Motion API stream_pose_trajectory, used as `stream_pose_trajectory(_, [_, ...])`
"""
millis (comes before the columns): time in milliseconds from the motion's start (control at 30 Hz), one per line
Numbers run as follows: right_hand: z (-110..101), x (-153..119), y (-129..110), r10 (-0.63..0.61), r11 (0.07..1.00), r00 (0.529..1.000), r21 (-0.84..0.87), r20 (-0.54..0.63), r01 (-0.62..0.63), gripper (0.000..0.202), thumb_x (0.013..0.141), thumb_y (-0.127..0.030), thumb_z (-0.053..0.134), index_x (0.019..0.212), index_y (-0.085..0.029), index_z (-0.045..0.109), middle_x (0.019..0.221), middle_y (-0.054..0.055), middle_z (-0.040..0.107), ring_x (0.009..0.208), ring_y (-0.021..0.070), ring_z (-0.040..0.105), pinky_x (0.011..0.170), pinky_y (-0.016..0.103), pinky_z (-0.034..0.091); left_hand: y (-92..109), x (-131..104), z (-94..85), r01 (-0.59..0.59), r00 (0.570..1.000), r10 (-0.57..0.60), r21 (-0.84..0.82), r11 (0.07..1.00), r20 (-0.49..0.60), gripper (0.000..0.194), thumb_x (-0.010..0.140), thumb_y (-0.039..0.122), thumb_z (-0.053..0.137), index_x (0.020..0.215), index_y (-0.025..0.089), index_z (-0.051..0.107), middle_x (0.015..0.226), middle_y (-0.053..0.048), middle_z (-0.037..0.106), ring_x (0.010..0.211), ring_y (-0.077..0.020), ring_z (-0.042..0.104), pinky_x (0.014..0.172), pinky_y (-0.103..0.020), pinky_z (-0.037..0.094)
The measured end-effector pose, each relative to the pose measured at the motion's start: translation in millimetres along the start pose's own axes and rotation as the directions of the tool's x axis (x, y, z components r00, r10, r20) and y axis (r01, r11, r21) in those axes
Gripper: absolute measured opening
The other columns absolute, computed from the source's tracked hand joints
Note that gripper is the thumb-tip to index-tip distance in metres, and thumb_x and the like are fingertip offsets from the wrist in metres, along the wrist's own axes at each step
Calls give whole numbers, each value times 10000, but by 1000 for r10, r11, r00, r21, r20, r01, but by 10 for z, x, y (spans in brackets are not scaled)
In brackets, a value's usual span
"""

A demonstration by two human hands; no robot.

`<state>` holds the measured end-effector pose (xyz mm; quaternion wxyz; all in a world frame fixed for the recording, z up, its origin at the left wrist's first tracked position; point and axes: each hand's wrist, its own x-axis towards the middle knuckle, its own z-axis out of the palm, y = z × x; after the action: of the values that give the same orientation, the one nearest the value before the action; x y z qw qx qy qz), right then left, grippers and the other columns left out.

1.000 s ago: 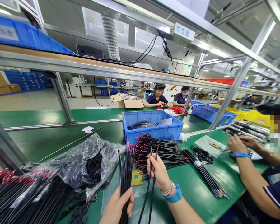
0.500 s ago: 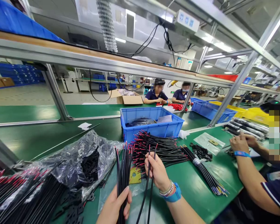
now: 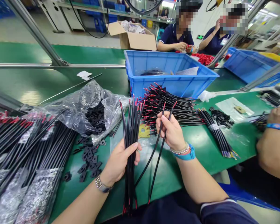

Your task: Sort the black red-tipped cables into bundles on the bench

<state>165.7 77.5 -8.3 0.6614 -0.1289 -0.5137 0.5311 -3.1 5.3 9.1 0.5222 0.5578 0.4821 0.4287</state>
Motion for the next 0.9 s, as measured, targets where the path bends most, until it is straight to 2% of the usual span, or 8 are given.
stream_pose_trajectory(200, [46,-21,11,63,997,998,52,6,-63,221,853,-360,396,881,-151,332,665,-10,448,390,43,311,341,178,197,14,-21,25,-5,999,6,-30,1000,50,303,799,295,529,904,73,353,744,-55,532,541,-90,493,493,-213,402])
stream_pose_trajectory(300, [92,-40,36,63,996,998,53,24,-65,258,836,-388,433,894,-156,335,538,-33,350,390,45,277,344,169,201,8,-23,47,-11,999,13,-41,999,42,327,780,270,554,933,71,345,765,-65,546,557,-102,512,494,-213,417])
stream_pose_trajectory(400, [135,-62,69,41,999,997,13,70,-42,301,787,-354,524,928,-141,366,517,-44,277,415,33,280,369,162,216,-1,-26,70,-17,999,17,-14,1000,33,357,775,269,560,966,63,341,776,-82,556,553,-106,517,500,-218,423])
stream_pose_trajectory(533, [163,-79,92,59,991,997,-123,58,-51,370,737,-340,585,961,-128,381,533,-47,308,422,25,300,389,171,237,-6,-45,90,-30,997,28,15,999,76,370,779,277,553,977,66,322,788,-84,555,554,-109,519,509,-228,430])
stream_pose_trajectory(600, [167,-81,97,89,988,994,-128,56,-82,371,747,-371,567,955,-125,382,526,-47,307,422,30,304,392,177,251,-9,-54,92,-37,995,35,17,999,97,373,780,277,551,984,66,321,795,-86,556,559,-113,523,513,-232,433])
stream_pose_trajectory(700, [174,-83,104,120,989,989,-92,85,-112,330,783,-407,511,820,-118,355,504,-42,291,416,34,301,387,178,254,-17,-58,90,-35,992,32,22,999,122,349,787,282,542,959,43,355,798,-107,558,558,-112,524,518,-231,438])
stream_pose_trajectory(800, [176,-89,99,115,988,992,-105,50,-109,358,800,-419,483,737,-111,313,552,-18,393,408,31,326,377,179,241,-31,-50,78,-33,992,29,30,999,126,346,797,305,527,951,39,368,828,-121,555,576,-114,532,526,-232,447])
stream_pose_trajectory(900, [130,-74,36,99,995,994,-30,34,-98,306,823,-401,447,798,-121,327,693,20,519,384,32,319,352,179,195,-48,-29,60,-40,995,36,44,998,96,366,795,326,529,974,68,341,863,-104,547,619,-127,550,537,-235,452])
